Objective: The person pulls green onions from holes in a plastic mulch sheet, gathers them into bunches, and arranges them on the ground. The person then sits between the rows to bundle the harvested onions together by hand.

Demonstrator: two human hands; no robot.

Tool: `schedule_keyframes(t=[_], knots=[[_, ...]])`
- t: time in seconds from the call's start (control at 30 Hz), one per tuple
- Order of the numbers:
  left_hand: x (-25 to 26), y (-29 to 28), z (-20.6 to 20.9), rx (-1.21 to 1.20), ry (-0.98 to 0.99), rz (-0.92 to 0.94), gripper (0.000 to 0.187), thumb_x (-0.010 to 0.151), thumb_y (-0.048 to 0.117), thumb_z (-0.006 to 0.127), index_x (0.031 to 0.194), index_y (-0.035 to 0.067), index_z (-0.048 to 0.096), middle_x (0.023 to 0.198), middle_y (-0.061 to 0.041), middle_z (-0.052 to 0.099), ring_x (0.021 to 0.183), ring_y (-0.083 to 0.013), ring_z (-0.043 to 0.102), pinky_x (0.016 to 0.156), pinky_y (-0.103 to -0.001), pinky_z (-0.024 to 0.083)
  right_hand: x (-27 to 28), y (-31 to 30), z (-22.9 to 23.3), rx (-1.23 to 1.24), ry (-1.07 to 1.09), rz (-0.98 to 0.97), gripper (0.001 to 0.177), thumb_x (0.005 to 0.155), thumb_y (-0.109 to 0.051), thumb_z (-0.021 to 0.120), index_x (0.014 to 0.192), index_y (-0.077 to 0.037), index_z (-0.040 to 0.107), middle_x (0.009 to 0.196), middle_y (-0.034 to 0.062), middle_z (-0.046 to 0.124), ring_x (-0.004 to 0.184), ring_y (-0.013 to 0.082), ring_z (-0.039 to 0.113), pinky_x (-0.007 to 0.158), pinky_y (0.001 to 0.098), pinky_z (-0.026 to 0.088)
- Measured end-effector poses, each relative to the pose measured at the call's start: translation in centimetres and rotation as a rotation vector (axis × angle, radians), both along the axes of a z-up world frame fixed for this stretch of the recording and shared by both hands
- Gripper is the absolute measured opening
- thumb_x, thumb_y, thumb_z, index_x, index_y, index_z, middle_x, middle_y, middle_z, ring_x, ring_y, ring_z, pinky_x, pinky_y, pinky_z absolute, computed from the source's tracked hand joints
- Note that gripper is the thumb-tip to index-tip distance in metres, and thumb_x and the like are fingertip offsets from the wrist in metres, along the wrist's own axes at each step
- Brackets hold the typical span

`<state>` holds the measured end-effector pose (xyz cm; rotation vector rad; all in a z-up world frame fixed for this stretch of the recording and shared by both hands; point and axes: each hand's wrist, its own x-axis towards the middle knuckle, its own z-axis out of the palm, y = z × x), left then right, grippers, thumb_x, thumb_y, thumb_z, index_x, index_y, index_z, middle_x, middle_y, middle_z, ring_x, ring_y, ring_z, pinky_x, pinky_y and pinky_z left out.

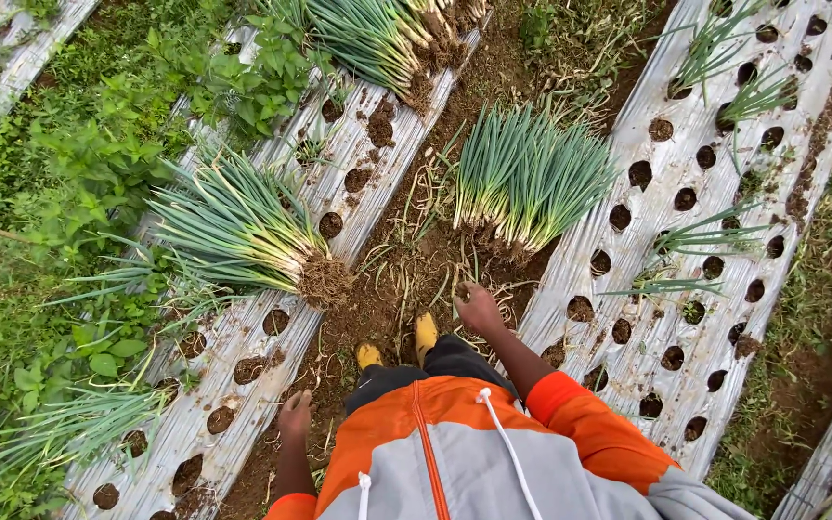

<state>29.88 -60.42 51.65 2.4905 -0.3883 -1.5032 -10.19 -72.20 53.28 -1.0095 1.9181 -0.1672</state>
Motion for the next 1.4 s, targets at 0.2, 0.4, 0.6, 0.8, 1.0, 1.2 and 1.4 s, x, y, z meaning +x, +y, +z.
schedule_keyframes(t=[0.2, 0.4, 0.6, 0.8, 1.0, 1.2, 1.4], knots=[[-0.3, 0.0, 0.0, -0.144, 0.034, -0.010, 0.051, 0.106, 0.031, 0.059, 0.148, 0.003, 0.051, 0.142, -0.025, 0.056, 0.123, -0.0375, 0.061, 0.111, -0.059, 0.043, -1.4, 0.9, -1.6, -0.118, -0.013, 0.077, 0.031, 0.098, -0.022, 0.065, 0.124, -0.007, 0.069, 0.119, 0.0171, 0.072, 0.107, 0.0339, 0.070, 0.090, 0.0467, 0.058], [0.2, 2.2, -2.5, -0.227, 0.005, 0.035, 0.070, 0.102, 0.046, 0.067, 0.152, 0.002, 0.048, 0.138, -0.027, 0.058, 0.129, -0.0418, 0.058, 0.112, -0.062, 0.040, -2.5, 2.2, -4.1, -0.201, -0.047, 0.174, 0.035, 0.094, -0.021, 0.067, 0.123, -0.001, 0.070, 0.112, 0.0263, 0.072, 0.110, 0.0474, 0.068, 0.092, 0.0586, 0.056], [-0.9, 4.8, -2.0, -0.250, 0.007, 0.134, 0.076, 0.105, 0.047, 0.064, 0.157, -0.002, 0.037, 0.150, -0.034, 0.044, 0.141, -0.0493, 0.043, 0.117, -0.066, 0.035, -1.1, 1.4, -3.5, -0.123, -0.061, 0.247, 0.036, 0.096, -0.024, 0.066, 0.125, -0.004, 0.070, 0.116, 0.0249, 0.072, 0.115, 0.0462, 0.066, 0.095, 0.0585, 0.055], [-2.2, 9.4, -5.1, -0.173, -0.022, 0.205, 0.086, 0.102, 0.059, 0.064, 0.159, 0.002, 0.033, 0.153, -0.031, 0.039, 0.142, -0.0502, 0.040, 0.116, -0.070, 0.034, -0.2, -1.1, -2.2, -0.100, -0.093, 0.306, 0.036, 0.097, -0.023, 0.066, 0.129, -0.007, 0.068, 0.119, 0.0216, 0.071, 0.115, 0.0415, 0.067, 0.095, 0.0561, 0.057], [-4.4, 10.6, -3.6, -0.130, -0.018, 0.255, 0.084, 0.104, 0.057, 0.059, 0.160, 0.001, 0.031, 0.153, -0.030, 0.038, 0.144, -0.0479, 0.039, 0.116, -0.068, 0.035, -0.1, -3.5, -3.9, -0.135, -0.102, 0.353, 0.034, 0.097, -0.018, 0.065, 0.128, -0.006, 0.069, 0.116, 0.0212, 0.072, 0.110, 0.0418, 0.069, 0.091, 0.0547, 0.058], [-5.1, 12.0, -5.3, -0.112, -0.030, 0.315, 0.089, 0.102, 0.066, 0.059, 0.160, 0.004, 0.032, 0.154, -0.028, 0.040, 0.144, -0.0465, 0.039, 0.115, -0.069, 0.034, -0.4, -3.2, -4.9, -0.133, -0.123, 0.403, 0.035, 0.097, -0.019, 0.067, 0.129, -0.006, 0.068, 0.116, 0.0211, 0.073, 0.110, 0.0413, 0.070, 0.091, 0.0534, 0.059], [-5.3, 11.6, -3.8, -0.116, -0.008, 0.325, 0.091, 0.102, 0.068, 0.057, 0.159, 0.002, 0.031, 0.153, -0.033, 0.039, 0.143, -0.0502, 0.040, 0.115, -0.071, 0.033, 0.7, -2.9, -4.7, -0.080, -0.161, 0.436, 0.037, 0.097, -0.021, 0.068, 0.132, -0.009, 0.068, 0.117, 0.0185, 0.073, 0.111, 0.0403, 0.070, 0.091, 0.0545, 0.059]])
